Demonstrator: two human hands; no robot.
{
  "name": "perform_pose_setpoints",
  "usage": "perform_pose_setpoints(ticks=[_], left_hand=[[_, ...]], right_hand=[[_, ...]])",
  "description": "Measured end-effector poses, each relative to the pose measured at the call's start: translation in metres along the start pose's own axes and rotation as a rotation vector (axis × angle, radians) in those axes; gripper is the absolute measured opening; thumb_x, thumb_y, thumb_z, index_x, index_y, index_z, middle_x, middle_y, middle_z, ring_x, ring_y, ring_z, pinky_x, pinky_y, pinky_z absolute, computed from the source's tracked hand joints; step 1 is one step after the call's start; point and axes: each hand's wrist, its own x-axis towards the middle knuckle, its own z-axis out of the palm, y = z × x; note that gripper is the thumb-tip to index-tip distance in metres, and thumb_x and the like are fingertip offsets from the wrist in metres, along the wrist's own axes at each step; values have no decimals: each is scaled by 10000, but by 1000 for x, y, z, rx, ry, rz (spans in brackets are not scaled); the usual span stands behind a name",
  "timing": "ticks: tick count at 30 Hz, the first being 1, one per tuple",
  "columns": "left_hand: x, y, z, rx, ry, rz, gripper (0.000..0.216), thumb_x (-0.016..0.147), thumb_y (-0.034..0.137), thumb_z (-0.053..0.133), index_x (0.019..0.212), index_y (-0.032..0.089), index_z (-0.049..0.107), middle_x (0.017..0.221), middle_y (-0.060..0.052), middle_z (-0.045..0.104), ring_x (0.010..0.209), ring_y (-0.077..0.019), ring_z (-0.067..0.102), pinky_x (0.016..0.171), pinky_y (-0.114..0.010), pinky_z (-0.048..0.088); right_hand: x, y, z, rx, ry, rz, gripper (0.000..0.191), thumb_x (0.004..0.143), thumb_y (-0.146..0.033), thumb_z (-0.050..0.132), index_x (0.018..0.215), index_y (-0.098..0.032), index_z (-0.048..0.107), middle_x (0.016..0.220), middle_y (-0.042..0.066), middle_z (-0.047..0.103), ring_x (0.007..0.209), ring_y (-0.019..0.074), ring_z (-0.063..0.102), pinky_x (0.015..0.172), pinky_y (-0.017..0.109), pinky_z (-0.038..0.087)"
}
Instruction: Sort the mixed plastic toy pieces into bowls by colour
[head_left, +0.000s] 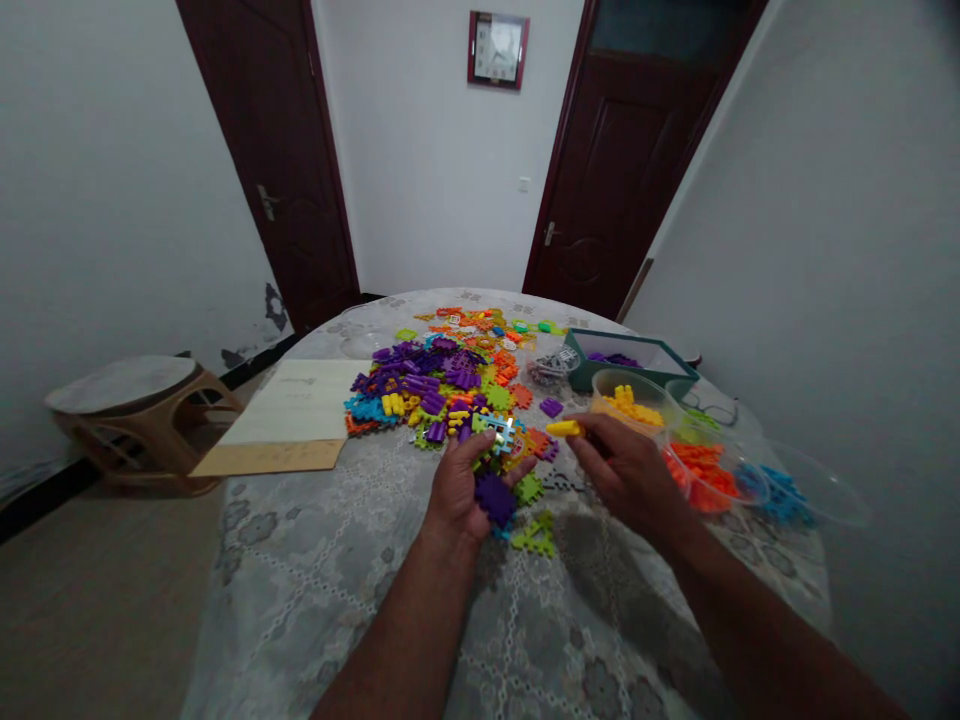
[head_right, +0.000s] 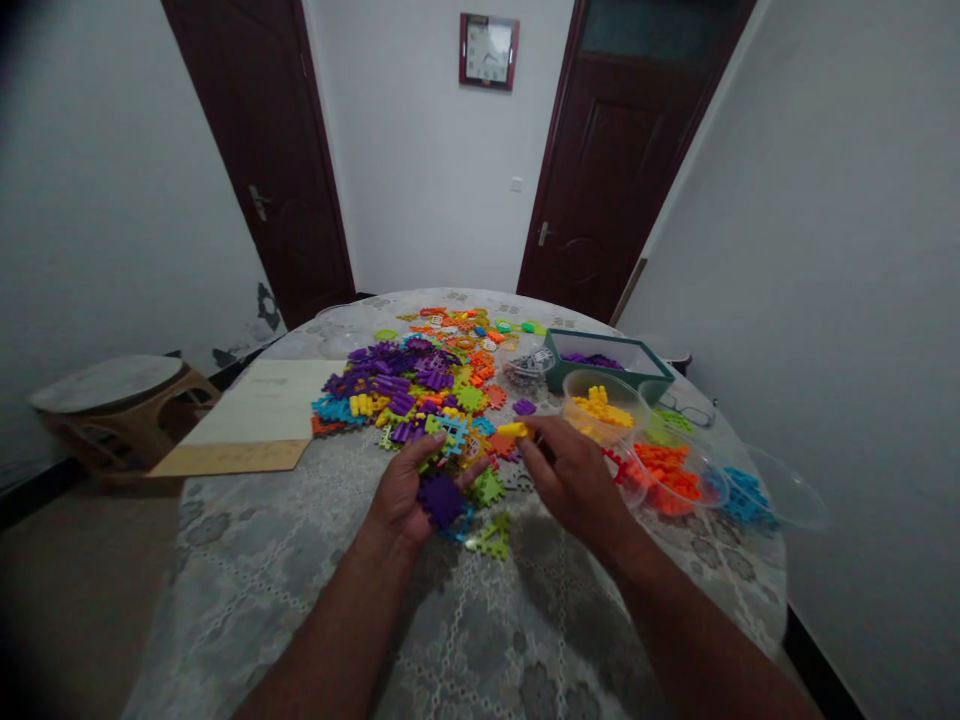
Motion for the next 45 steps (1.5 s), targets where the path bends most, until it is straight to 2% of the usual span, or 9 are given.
perform_pose_setpoints(ticks=[6, 10, 14, 20, 24, 27, 37, 41, 45], left_hand=[[-1, 1, 0, 24, -6, 6, 351, 723, 70, 806, 1008, 206, 652, 856, -18, 723, 755, -221, 761, 779, -461, 679], [-2, 2, 1, 50, -10, -12, 332, 743, 73, 796, 1011, 202, 649, 869, -28, 741, 740, -221, 763, 780, -470, 682], [-4, 3, 3, 68, -22, -27, 317, 749, 76, 784, 1011, 195, 651, 858, -27, 747, 678, -199, 745, 782, -482, 683], [-5, 0, 1, 68, -61, -75, 363, 729, 110, 814, 1041, 187, 645, 901, -63, 757, 772, -252, 773, 764, -477, 685], [-3, -2, -3, 88, -177, -99, 401, 754, 127, 808, 1120, 179, 653, 1012, -96, 773, 832, -247, 778, 778, -442, 682], [-3, -2, -4, 94, -206, -105, 375, 790, 132, 784, 1138, 176, 653, 1013, -91, 775, 778, -209, 767, 786, -418, 679], [-6, 0, -2, 90, -130, -107, 353, 775, 114, 792, 1075, 200, 627, 943, -46, 748, 822, -217, 768, 816, -439, 674], [-6, -1, -2, 81, -98, -101, 352, 766, 94, 791, 1055, 202, 622, 913, -28, 735, 781, -192, 755, 818, -430, 673], [-6, -1, -3, 90, -115, -109, 360, 770, 103, 798, 1071, 201, 627, 947, -39, 742, 770, -182, 748, 801, -422, 675]], right_hand=[[37, 99, -37, -510, 59, 287, 346, 970, -291, 524, 1189, -134, 740, 1130, 169, 771, 957, 296, 722, 861, 405, 534], [39, 130, -48, -595, 126, 454, 441, 985, -291, 486, 1337, -124, 692, 1188, 191, 766, 1020, 320, 731, 902, 433, 539], [26, 114, -43, -410, 197, 363, 394, 987, -306, 480, 1229, -146, 746, 1185, 157, 775, 1040, 285, 732, 950, 414, 543], [9, 35, -7, 74, -46, 296, 354, 1005, -428, 551, 1210, -204, 734, 1052, 74, 786, 797, 197, 726, 752, 338, 555], [5, -12, 18, 212, -142, 195, 325, 1009, -399, 566, 1236, -217, 712, 1029, 61, 782, 844, 196, 722, 785, 326, 540], [5, -26, 31, 300, -150, 193, 288, 1007, -362, 557, 1217, -226, 700, 1026, 49, 783, 874, 201, 731, 780, 315, 531], [10, -1, 17, 225, -24, 358, 334, 970, -454, 567, 1148, -218, 724, 923, 46, 762, 770, 213, 686, 694, 324, 503], [20, 30, -7, 177, 14, 373, 395, 960, -485, 561, 1174, -200, 733, 955, 72, 775, 763, 219, 698, 698, 334, 527], [39, 76, -31, -160, 194, 351, 389, 930, -454, 565, 1137, -194, 767, 1027, 103, 788, 872, 260, 720, 841, 395, 544]])
